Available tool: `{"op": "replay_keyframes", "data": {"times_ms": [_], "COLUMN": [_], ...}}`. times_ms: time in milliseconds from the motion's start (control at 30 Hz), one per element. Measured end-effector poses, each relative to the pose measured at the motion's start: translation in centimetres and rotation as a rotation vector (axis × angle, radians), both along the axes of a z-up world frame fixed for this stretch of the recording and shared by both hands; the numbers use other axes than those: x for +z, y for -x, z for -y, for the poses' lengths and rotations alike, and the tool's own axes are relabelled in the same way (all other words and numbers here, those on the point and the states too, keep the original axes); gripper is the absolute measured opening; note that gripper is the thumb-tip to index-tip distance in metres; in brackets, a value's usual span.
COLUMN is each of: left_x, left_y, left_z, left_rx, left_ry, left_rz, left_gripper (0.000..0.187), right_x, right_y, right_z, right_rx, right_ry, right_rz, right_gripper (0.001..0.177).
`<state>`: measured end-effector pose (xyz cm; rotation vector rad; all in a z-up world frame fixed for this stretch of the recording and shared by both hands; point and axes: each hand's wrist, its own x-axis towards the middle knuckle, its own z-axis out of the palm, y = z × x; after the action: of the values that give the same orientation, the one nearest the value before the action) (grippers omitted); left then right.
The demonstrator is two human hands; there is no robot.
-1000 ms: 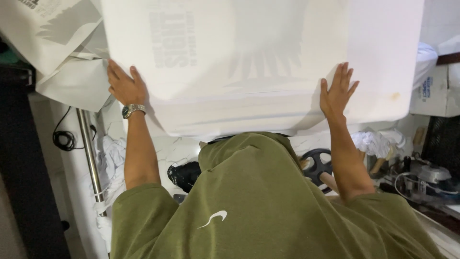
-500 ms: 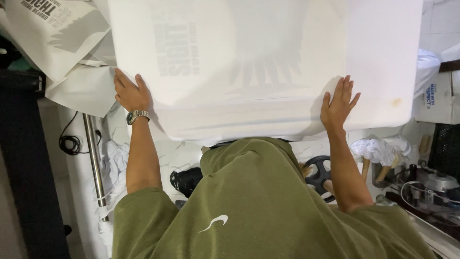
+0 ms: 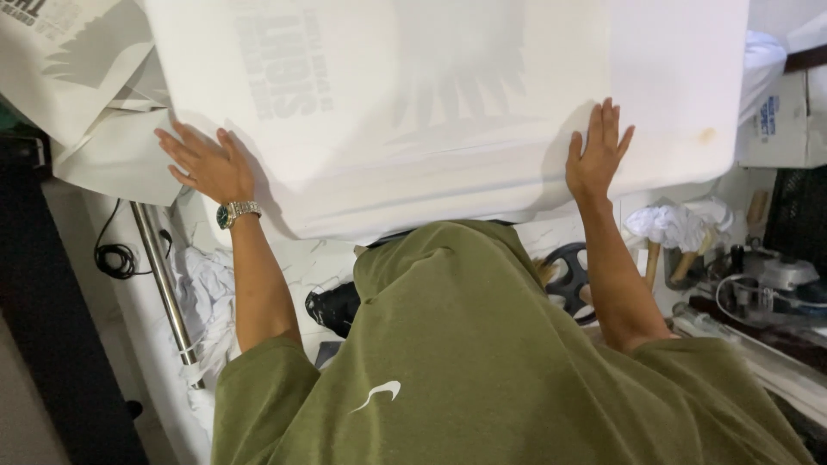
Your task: Operating a manual heat press machine to transfer designs from printed paper onto fabric garments.
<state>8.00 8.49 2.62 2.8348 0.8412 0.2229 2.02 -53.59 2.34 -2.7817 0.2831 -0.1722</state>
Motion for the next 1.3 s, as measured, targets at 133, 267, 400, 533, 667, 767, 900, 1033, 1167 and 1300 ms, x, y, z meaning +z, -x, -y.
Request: {"op": "replay_keyframes", "data": {"times_ms": [133, 267, 400, 533, 667, 767, 900, 1033, 1167, 1300], "left_x": [-1.4, -3.9, -1.3, 0.9, 0.5, 0.4, 0.2, 0.7, 0.6, 0.6], "left_y": [2.7, 5.5, 6.7, 8.8, 9.9, 10.4, 10.6, 10.7, 10.8, 10.7], "left_z": [-0.3, 1.0, 4.9, 12.0, 14.4, 14.6, 14.3, 14.7, 14.7, 14.6], "left_rx": [0.022, 0.102, -0.055, -0.573, -0.578, -0.541, -0.556, -0.568, -0.59, -0.574], "left_ry": [0.013, -0.053, 0.014, 0.091, 0.168, 0.076, -0.023, -0.006, -0.009, 0.074], "left_rz": [0.088, 0.086, 0.213, 0.047, 0.057, -0.092, -0.097, -0.083, -0.075, -0.105], "left_gripper": [0.065, 0.077, 0.07, 0.053, 0.05, 0.057, 0.06, 0.06, 0.06, 0.059], "right_x": [-0.5, -2.1, 0.8, 2.3, 3.4, 2.8, 2.7, 2.9, 3.3, 2.9], "right_y": [0.0, 1.1, 1.0, 1.1, 1.3, 1.7, 1.9, 2.4, 2.6, 2.4], "right_z": [-1.5, -1.3, -3.0, -4.5, -6.7, -7.2, -7.6, -7.5, -7.6, -7.6], "right_rx": [0.105, 0.164, 0.129, 0.218, 0.255, 0.259, 0.219, 0.224, 0.209, 0.217], "right_ry": [0.006, -0.025, -0.081, -0.025, -0.119, -0.125, -0.017, 0.022, 0.032, 0.015], "right_rz": [0.103, 0.11, -0.002, 0.239, 0.061, -0.049, -0.194, -0.185, -0.199, -0.136], "right_gripper": [0.043, 0.051, 0.051, 0.044, 0.044, 0.051, 0.059, 0.065, 0.062, 0.059]}}
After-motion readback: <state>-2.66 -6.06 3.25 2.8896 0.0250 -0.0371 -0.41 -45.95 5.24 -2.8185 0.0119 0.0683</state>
